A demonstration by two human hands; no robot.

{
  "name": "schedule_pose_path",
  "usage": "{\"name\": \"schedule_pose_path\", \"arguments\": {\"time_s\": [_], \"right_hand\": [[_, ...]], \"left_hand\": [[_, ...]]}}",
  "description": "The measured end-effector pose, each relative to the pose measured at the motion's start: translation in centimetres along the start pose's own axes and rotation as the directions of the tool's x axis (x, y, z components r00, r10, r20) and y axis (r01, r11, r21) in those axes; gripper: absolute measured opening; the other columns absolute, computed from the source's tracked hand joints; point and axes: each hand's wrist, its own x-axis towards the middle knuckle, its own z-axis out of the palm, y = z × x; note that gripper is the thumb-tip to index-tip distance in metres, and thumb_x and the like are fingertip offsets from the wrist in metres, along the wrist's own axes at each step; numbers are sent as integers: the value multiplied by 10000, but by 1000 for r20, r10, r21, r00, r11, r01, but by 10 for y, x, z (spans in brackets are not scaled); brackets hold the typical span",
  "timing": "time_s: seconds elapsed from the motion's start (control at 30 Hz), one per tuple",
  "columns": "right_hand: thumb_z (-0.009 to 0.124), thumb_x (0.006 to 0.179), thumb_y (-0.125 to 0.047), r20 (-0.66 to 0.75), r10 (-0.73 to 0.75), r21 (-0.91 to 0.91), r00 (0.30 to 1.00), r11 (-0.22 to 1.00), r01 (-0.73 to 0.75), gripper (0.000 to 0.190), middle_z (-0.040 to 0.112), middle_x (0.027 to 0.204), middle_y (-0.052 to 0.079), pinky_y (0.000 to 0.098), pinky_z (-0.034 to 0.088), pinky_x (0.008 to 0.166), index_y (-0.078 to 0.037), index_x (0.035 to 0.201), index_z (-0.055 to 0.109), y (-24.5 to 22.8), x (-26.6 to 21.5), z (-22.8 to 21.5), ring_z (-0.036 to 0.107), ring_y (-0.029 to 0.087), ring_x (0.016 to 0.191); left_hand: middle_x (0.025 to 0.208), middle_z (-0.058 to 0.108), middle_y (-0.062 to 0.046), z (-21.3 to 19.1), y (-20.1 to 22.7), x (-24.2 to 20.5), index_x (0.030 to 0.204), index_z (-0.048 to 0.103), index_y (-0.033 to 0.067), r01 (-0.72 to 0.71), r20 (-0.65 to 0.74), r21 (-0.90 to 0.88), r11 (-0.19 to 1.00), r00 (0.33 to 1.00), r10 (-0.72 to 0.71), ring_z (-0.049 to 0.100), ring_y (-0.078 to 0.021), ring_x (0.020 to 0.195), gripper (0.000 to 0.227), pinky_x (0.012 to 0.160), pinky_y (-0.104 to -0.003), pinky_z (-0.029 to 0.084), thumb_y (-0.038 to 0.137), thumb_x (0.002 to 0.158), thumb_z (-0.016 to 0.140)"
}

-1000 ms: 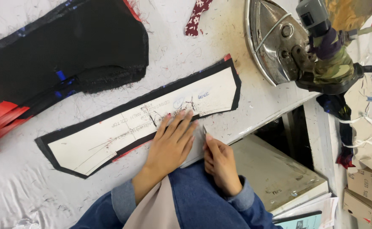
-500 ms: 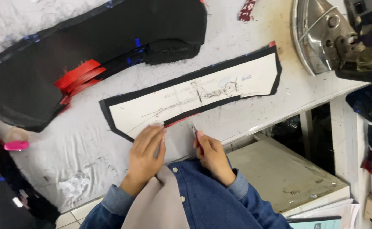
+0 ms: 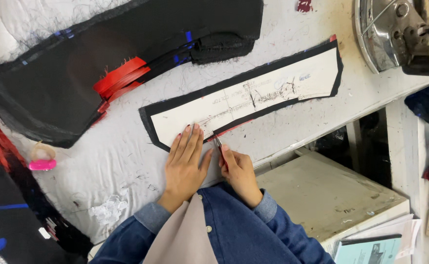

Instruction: The person places a paper pattern on a piece of black fabric and uses a red utility knife to cut along the pattern's edge. The person then irons the fabric with a steam iron. The person repeats this process with another piece of fabric, cutting and ironing it to match the pattern.

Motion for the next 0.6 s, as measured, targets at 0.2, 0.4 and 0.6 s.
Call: {"name": "schedule_pose_path", "arguments": {"time_s": [0.2, 0.4, 0.6], "right_hand": [[434, 986, -345, -51, -7, 2, 999, 1000, 7, 488, 366, 368, 32, 193, 260, 331, -33, 630, 553, 0, 0, 4, 343, 106, 298], [452, 977, -367, -84, -39, -35, 996, 999, 36, 503, 381, 358, 33, 190, 260, 336, -41, 612, 568, 7, 2, 7, 349, 102, 290], [472, 973, -358, -146, -47, -27, 988, 999, 44, 487, 401, 383, 37, 193, 257, 342, -34, 621, 562, 0, 1, 15, 347, 98, 315]], "left_hand": [[1313, 554, -68, 2, -2, -2, 1182, 611, 50, -6, -4, 17, 1000, 1000, 6, 509, -225, 1215, 395, 1056, -340, 360, 295, 872, 623], [1315, 552, -67, 1, -3, -1, 1190, 612, 72, -17, -4, 18, 1000, 1000, 17, 502, -230, 1223, 379, 1063, -354, 349, 294, 883, 603], [1312, 555, -61, 1, -4, -2, 1192, 611, 81, -22, -16, 27, 999, 1000, 23, 512, -231, 1212, 371, 1051, -352, 363, 276, 876, 616]]}}
